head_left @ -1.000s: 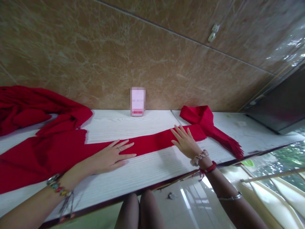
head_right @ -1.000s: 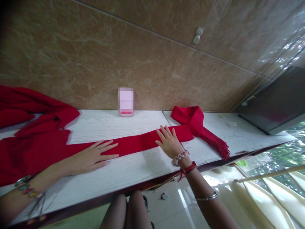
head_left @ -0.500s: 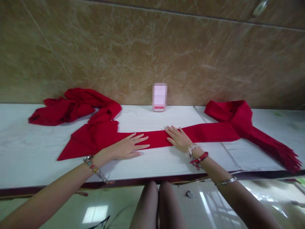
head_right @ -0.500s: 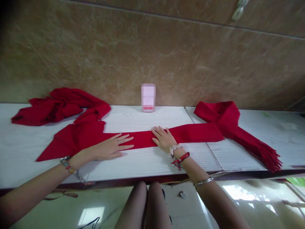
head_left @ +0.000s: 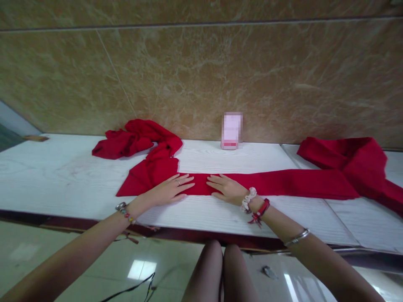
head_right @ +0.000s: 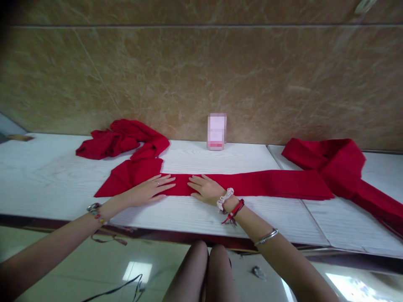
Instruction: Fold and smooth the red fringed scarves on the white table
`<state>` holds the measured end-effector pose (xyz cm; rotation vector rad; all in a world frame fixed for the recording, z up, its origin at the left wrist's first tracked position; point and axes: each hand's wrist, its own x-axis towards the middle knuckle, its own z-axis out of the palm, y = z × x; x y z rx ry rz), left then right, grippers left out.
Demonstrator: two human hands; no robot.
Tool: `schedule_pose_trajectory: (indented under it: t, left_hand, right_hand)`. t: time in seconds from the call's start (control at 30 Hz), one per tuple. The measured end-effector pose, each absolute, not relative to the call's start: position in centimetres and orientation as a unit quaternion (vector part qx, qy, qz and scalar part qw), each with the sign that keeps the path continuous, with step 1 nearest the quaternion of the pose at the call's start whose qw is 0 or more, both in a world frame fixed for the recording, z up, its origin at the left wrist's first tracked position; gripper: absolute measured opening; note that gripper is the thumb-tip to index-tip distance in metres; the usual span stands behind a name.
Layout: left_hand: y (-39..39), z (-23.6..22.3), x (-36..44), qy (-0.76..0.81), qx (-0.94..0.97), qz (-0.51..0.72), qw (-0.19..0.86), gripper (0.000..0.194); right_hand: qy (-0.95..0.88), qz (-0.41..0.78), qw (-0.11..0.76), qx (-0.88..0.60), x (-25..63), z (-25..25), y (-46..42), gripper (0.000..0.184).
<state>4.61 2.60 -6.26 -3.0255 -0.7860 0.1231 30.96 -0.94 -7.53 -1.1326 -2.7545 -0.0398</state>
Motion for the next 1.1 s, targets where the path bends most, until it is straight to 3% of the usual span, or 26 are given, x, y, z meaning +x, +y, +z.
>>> schedule_pose_trajectory:
  t: [0.57,0.8,1.1]
  left_hand:
    - [2.4,-6.1,3.9,-0.236,-0.968,0.065,0.046,0.043]
    - [1.9,-6.4,3.3,-0.231,-0.971,0.057,0.023,0.044]
    - [2.1,-5.4,5.4,-0.277,-0.961,-0.007,-0.026,0.04]
  right_hand:
    - [-0.923,-0.124,0.225,-0.286,31.3,-9.1,-1.2,0.033]
    - [-0.953,-0.068,0.187,-0.23,31.4,-8.7,-1.4,0.033]
    - [-0.931,0.045,0.221,-0.287,31.2,-8.1,-1.7,0.029]
